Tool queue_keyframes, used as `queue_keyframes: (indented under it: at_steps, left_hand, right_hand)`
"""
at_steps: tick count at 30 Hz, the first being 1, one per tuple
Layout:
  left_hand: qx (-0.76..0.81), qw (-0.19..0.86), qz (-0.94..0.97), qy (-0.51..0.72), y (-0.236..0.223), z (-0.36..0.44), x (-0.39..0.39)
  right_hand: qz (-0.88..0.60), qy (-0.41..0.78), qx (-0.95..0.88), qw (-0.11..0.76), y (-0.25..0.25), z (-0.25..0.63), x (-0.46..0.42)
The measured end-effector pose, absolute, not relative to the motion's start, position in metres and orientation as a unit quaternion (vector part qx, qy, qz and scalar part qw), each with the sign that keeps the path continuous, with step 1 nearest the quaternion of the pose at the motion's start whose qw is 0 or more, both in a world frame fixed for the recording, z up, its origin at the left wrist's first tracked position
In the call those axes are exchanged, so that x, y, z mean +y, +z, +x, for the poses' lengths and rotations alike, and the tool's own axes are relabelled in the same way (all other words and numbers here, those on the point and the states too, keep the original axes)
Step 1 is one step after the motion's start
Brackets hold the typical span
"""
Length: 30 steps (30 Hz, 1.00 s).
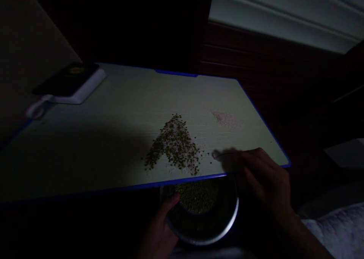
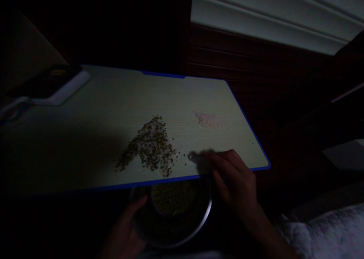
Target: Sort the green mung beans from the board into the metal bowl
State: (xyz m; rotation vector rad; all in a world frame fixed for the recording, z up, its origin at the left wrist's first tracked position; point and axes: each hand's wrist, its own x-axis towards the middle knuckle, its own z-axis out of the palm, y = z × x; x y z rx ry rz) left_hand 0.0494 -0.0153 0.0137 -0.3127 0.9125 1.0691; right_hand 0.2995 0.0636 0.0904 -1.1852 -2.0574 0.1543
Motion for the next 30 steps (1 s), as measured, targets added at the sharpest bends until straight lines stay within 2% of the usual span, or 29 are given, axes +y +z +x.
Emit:
queue_keyframes:
  at_steps: [6, 15, 23, 30]
  left_hand:
    - [0.399, 0.76, -0.126, 0.497, 0.021, 0.052, -0.015]
    - [0.432, 0.75, -0.14, 0.481, 0.031, 0.05, -0.005]
    - [0.389, 0.771, -0.127, 0.487, 0.032, 0.051, -0.006]
    - [0.438, 0.739, -0.149, 0.49, 0.023, 0.05, -0.007]
  right_hand:
    - [-0.514, 0.031, -0.775, 0.367, 0.091, 0.315, 0.106]
    - [-0.457, 0.112, -0.8, 0.371, 0.102, 0.297, 0.078]
    - [-0.413, 0.191, -0.803, 0.384, 0.1, 0.295, 0.077]
    - [-0.464, 0.14, -0.787, 0.383, 0.094, 0.289, 0.082]
